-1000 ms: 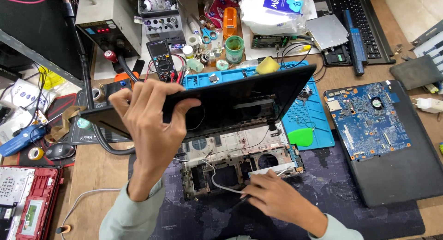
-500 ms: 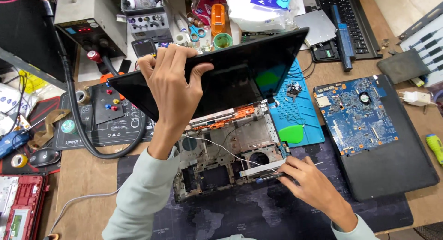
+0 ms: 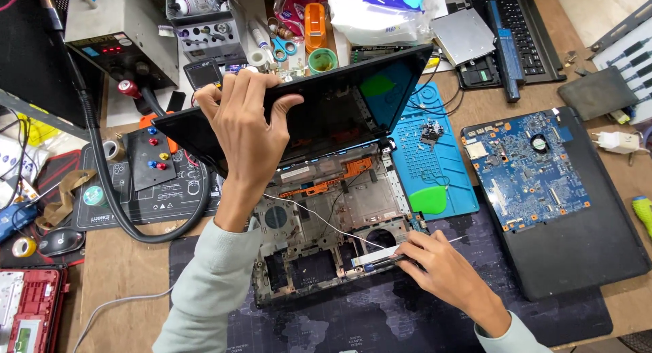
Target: Disassembling and repairing a laptop computer by manipulating the screen and internal components with tools
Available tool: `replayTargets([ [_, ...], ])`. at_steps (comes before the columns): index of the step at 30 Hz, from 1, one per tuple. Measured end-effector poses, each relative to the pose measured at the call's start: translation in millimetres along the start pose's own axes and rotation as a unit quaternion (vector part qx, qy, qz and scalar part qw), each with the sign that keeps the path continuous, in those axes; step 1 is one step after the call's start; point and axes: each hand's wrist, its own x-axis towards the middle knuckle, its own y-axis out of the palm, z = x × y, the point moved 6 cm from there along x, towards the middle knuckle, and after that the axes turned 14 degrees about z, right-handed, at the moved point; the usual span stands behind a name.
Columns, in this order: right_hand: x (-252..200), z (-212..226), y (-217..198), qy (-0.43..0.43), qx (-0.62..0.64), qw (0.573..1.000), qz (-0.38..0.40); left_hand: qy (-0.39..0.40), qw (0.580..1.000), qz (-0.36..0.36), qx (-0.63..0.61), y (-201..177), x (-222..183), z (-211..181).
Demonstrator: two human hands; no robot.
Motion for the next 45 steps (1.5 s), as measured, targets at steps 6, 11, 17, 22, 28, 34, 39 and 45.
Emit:
replayTargets([
  [6, 3, -3, -2, 0.009, -0.005, 1.000, 0.001, 0.009, 1.000, 0.015, 0.006, -4, -2, -4],
  [11, 7, -6, -3, 0.033, 0.019, 0.999, 0.011, 0.009, 1.000, 0.010, 0.016, -2, -7, -4],
  [17, 11, 0, -7, 0.036, 0.009, 0.999, 0.012, 0.026, 0.999, -0.013, 0.023, -5, -14, -9],
  [22, 11, -6, -4, 0.054, 0.007, 0.998, 0.022, 0.051, 0.998, -0.022, 0.038, -10, -25, -16],
  [28, 11, -11, -2, 0.075, 0.021, 0.996, 0.037, 0.071, 0.991, -0.040, 0.106, -13, -49, -31],
  [34, 20, -7, 2, 0.056, 0.010, 0.998, 0.041, 0.061, 0.989, -0.031, 0.128, -13, -64, -39],
  [39, 28, -3, 3, 0.043, 0.009, 0.998, 0.050, 0.055, 0.995, -0.036, 0.075, -10, -52, -29],
  [45, 31, 5, -4, 0.040, 0.017, 0.998, 0.047, 0.046, 0.998, -0.022, 0.022, 4, -19, -1],
])
